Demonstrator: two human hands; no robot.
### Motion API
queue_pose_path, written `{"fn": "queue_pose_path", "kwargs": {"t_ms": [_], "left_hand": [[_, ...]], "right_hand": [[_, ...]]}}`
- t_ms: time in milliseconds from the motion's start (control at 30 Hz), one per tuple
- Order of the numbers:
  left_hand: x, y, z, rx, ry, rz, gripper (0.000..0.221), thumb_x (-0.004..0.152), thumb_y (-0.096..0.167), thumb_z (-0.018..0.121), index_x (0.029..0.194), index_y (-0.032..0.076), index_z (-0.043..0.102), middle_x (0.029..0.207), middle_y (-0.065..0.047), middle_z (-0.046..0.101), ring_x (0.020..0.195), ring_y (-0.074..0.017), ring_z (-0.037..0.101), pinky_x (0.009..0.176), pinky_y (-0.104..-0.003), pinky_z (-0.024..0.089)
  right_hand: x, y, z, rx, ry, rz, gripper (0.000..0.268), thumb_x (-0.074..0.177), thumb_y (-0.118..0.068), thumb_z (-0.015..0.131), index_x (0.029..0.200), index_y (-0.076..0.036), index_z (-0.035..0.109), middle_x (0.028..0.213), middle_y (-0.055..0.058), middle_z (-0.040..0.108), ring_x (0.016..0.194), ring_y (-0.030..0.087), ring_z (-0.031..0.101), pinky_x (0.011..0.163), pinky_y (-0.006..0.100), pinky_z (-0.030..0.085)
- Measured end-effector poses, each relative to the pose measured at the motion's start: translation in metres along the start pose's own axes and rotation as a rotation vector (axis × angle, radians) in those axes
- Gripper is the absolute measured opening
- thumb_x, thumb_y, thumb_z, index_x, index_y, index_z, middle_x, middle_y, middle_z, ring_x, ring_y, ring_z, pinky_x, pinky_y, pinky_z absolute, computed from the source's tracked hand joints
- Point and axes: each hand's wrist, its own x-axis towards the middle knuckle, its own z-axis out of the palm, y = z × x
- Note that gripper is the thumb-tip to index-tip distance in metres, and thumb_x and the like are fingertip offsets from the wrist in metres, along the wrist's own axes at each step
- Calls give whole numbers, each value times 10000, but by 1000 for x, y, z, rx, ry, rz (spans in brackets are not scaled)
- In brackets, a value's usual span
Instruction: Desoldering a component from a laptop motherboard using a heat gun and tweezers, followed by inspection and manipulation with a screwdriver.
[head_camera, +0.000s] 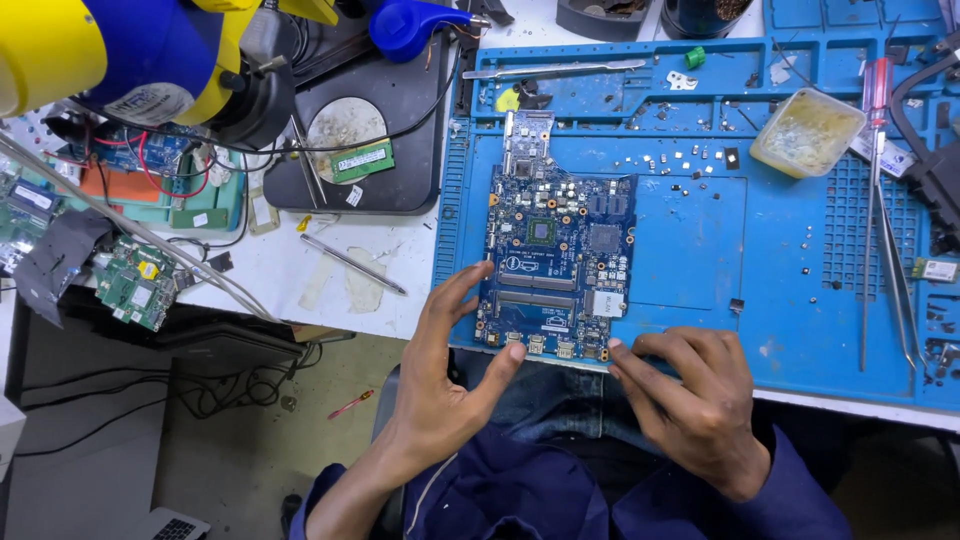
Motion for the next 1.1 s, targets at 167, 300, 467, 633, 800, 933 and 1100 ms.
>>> {"fn": "queue_pose_path", "kwargs": {"t_ms": [167,300,467,633,800,933,1100], "left_hand": [[3,-2,0,-28,6,-34,624,1005,337,632,1537,183,347,1596,-82,424,1483,-356,473,1210,-508,515],[6,-12,-1,-30,42,16,573,1034,296,625,1527,171,360,1559,-99,462,1472,-340,496,1190,-484,564],[14,-22,2,-25,108,43,534,1044,267,625,1505,144,386,1523,-120,488,1402,-344,570,1139,-458,631],[24,-35,3,19,155,42,477,1037,225,631,1453,96,436,1461,-152,534,1306,-331,648,1073,-413,676],[31,-47,7,25,166,69,457,1041,166,637,1442,78,436,1442,-173,551,1384,-353,605,1087,-409,690],[31,-56,11,26,174,98,447,1065,149,627,1459,106,421,1451,-163,559,1406,-347,598,1062,-389,713],[31,-62,14,71,154,68,433,1079,213,622,1460,150,428,1457,-123,564,1423,-342,584,1053,-390,718]], "right_hand": [[-1,0,0,7,-1,-9,172,947,-196,798,1111,-155,767,1012,58,713,908,304,631,745,443,416],[-3,2,1,-3,-21,-6,195,949,-190,812,1134,-153,766,1028,66,716,922,311,634,769,451,419],[3,-2,-1,10,-28,28,146,933,-182,813,1065,-125,788,1003,94,705,890,312,636,755,455,435],[5,-4,3,-18,-11,63,151,916,-221,832,1018,-116,795,966,89,718,844,280,650,746,443,454],[-9,-2,11,-68,-31,100,198,908,-305,842,1052,-179,790,937,39,718,863,245,661,794,448,495],[-14,-5,9,-106,-89,159,213,880,-375,878,998,-217,800,920,5,729,854,213,665,801,416,488],[-29,0,6,-155,-197,106,301,877,-451,871,1068,-232,793,960,-1,721,891,219,666,819,435,501]]}}
